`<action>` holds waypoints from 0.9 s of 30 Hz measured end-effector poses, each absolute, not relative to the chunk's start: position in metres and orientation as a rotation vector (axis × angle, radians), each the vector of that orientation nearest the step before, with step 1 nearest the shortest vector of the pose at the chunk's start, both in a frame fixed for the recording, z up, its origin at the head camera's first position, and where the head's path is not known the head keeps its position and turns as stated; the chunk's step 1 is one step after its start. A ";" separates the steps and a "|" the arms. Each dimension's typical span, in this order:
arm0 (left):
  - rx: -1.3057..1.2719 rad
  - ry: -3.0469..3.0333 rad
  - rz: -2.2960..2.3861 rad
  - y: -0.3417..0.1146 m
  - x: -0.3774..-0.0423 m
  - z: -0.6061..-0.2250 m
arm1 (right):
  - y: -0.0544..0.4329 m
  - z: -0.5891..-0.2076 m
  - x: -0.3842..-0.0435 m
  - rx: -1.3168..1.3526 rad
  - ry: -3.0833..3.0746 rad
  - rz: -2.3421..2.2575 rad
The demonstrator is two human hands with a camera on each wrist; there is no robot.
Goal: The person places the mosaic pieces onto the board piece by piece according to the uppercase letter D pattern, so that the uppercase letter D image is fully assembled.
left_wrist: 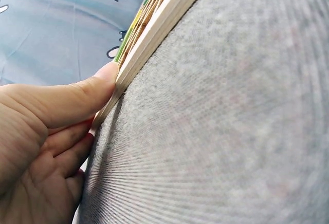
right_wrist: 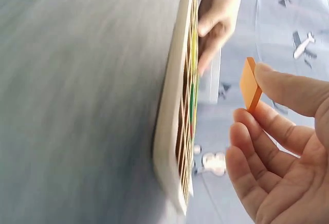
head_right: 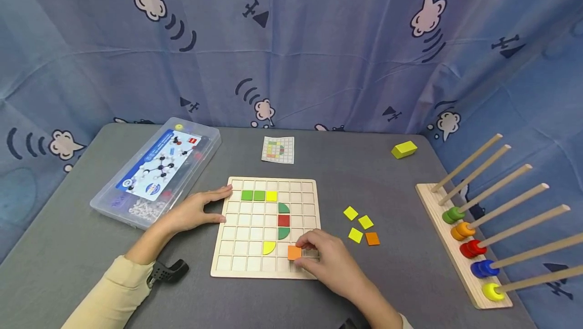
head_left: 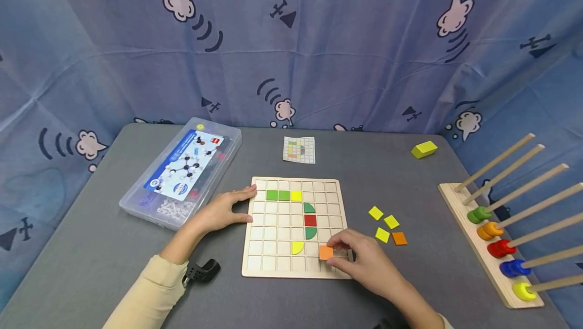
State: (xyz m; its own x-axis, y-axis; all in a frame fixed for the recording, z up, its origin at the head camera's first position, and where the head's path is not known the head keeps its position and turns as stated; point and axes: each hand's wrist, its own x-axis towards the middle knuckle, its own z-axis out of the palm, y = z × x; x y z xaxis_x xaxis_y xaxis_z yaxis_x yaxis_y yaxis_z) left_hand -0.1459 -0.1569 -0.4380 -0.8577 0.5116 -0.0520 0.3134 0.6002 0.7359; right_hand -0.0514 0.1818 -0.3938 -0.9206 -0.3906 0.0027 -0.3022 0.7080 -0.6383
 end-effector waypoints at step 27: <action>0.646 2.580 1.111 -0.156 -0.146 -0.441 | 0.106 -0.409 -0.077 -0.781 2.798 -0.833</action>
State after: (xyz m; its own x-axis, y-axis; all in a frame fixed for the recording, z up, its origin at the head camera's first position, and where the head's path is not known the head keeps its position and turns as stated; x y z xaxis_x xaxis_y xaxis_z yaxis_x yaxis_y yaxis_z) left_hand -0.1460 -0.1560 -0.4411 -0.8678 0.4933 -0.0596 0.2956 0.6090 0.7360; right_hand -0.0767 0.1057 -0.4091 -0.8597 -0.5099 0.0315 -0.4441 0.7154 -0.5395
